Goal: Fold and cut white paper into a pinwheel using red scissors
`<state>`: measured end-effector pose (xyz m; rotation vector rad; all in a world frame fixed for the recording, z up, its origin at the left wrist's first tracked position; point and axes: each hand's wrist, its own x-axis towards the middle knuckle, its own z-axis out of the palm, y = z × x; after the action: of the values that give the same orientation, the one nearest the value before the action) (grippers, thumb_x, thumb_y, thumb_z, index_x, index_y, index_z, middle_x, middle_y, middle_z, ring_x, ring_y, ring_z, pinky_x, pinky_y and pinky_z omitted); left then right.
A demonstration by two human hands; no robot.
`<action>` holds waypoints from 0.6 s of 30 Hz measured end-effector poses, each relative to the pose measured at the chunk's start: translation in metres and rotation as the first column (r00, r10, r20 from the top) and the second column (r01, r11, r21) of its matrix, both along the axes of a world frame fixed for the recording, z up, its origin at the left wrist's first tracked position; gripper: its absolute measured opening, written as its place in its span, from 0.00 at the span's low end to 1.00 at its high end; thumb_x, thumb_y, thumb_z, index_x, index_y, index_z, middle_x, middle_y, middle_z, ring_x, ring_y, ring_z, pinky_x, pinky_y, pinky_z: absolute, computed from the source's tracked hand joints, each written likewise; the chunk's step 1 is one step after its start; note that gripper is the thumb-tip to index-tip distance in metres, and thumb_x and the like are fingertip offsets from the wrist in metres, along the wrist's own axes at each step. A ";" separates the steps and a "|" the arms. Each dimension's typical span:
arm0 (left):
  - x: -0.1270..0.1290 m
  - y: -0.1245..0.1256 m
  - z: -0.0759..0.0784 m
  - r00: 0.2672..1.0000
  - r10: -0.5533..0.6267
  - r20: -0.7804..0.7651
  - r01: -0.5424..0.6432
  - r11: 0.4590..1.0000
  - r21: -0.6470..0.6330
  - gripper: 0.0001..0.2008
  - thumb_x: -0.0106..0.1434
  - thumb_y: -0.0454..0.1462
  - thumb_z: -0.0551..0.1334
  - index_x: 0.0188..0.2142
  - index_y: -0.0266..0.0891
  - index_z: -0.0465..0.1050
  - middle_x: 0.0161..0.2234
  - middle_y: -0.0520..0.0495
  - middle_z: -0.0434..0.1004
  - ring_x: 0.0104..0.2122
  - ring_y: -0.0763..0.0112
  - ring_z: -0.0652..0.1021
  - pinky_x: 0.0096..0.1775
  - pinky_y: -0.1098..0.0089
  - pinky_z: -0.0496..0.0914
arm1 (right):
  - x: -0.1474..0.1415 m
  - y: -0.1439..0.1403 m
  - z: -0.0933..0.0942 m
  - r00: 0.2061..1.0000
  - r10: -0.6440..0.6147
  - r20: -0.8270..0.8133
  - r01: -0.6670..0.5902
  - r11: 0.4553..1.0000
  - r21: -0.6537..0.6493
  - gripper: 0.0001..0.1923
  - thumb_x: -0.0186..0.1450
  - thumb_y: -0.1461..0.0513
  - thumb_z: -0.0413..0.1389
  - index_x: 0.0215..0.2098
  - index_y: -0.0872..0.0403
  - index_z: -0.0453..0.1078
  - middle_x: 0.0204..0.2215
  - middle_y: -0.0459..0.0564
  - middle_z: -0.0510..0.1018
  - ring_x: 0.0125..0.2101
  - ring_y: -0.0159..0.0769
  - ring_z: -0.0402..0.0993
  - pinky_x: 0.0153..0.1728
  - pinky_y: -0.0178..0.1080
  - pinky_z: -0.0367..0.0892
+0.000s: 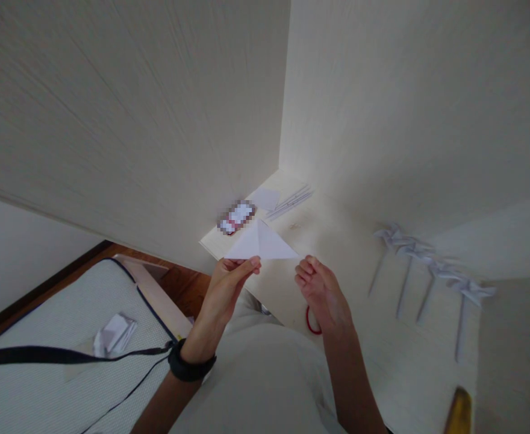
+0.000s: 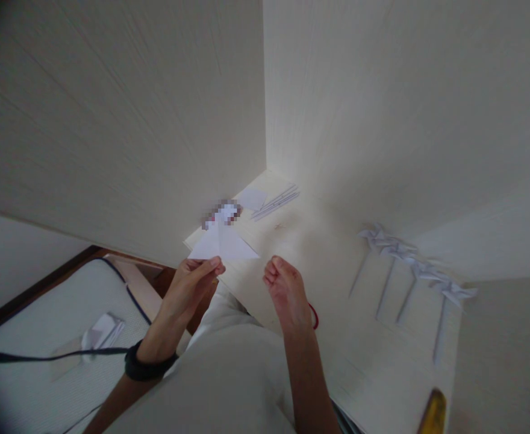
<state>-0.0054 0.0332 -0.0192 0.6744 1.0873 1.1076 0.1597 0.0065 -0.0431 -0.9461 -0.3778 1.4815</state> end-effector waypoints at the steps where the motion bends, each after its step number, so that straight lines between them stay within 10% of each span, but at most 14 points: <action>1: 0.000 0.000 0.000 1.000 0.007 0.000 -0.007 1.000 0.002 0.11 0.43 0.40 0.76 0.19 0.35 0.79 0.20 0.49 0.77 0.24 0.73 0.73 0.33 0.71 0.68 | -0.003 0.000 0.000 1.000 0.004 0.008 -0.004 1.000 0.007 0.20 0.48 0.51 0.68 0.19 0.52 0.62 0.19 0.39 0.59 0.21 0.27 0.52 0.22 0.33 0.53; 18: 0.013 -0.008 0.008 0.985 -0.167 0.047 0.167 0.986 0.014 0.12 0.46 0.41 0.75 0.18 0.35 0.78 0.19 0.47 0.78 0.23 0.69 0.75 0.34 0.69 0.70 | -0.038 -0.001 0.000 0.983 0.097 0.158 -0.111 0.990 0.083 0.17 0.53 0.50 0.66 0.19 0.54 0.73 0.20 0.46 0.75 0.24 0.34 0.67 0.32 0.39 0.61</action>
<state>0.0076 0.0248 -0.0116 0.7302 0.9666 0.9807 0.1214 0.0055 -0.0432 -0.9825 -0.6106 1.4767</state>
